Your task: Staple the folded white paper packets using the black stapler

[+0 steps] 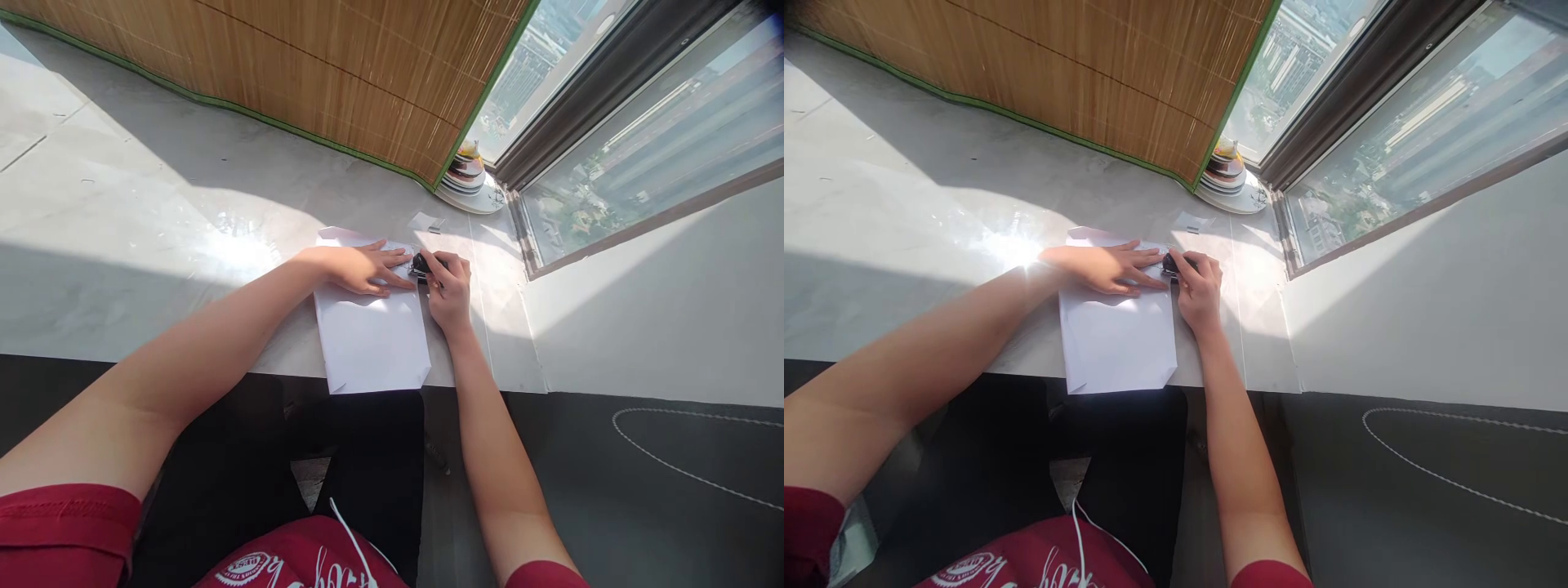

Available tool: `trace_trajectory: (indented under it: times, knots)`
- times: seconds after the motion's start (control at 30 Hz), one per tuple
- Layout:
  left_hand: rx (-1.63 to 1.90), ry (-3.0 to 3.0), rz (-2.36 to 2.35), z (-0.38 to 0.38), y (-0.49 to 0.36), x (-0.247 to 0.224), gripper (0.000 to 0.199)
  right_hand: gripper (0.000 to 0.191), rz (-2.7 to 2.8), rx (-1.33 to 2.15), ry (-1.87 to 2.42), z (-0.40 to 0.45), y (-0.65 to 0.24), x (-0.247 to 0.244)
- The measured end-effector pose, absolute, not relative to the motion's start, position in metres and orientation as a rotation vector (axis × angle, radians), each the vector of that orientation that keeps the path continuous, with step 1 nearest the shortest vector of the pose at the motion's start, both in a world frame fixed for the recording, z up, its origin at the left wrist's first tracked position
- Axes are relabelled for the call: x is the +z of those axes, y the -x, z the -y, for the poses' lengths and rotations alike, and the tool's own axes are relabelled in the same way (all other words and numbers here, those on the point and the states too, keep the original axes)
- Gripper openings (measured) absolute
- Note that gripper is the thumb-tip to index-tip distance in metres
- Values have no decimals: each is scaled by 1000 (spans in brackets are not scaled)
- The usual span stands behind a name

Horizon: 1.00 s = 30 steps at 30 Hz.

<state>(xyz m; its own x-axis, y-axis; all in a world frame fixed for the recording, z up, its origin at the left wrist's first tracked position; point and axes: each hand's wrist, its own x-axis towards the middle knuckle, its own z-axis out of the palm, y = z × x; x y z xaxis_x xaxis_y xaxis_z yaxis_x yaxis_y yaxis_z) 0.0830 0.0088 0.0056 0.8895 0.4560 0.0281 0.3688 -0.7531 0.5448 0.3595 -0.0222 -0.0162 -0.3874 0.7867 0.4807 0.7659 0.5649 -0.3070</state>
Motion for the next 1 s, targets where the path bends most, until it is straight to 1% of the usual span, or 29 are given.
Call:
trace_trajectory:
  times: [0.27,0.53,0.7,0.77,0.87,1.0]
  knots:
    - [170,-2490,-693,-6,-84,9,64,72,2251,-84,1282,27,-355,-12]
    - [181,-2473,-688,-5,-83,8,61,76,2311,-168,1420,33,-347,-12]
    - [181,-2500,-650,-7,-82,7,61,83,2371,-250,1510,41,-337,-9]
    - [206,-2509,-627,-8,-83,7,59,81,2378,-272,1514,43,-333,-8]
    - [237,-2507,-609,-8,-83,7,58,77,2344,-267,1482,43,-333,-8]
    - [215,-2495,-630,-7,-80,8,59,83,2206,-157,1484,35,-342,-11]
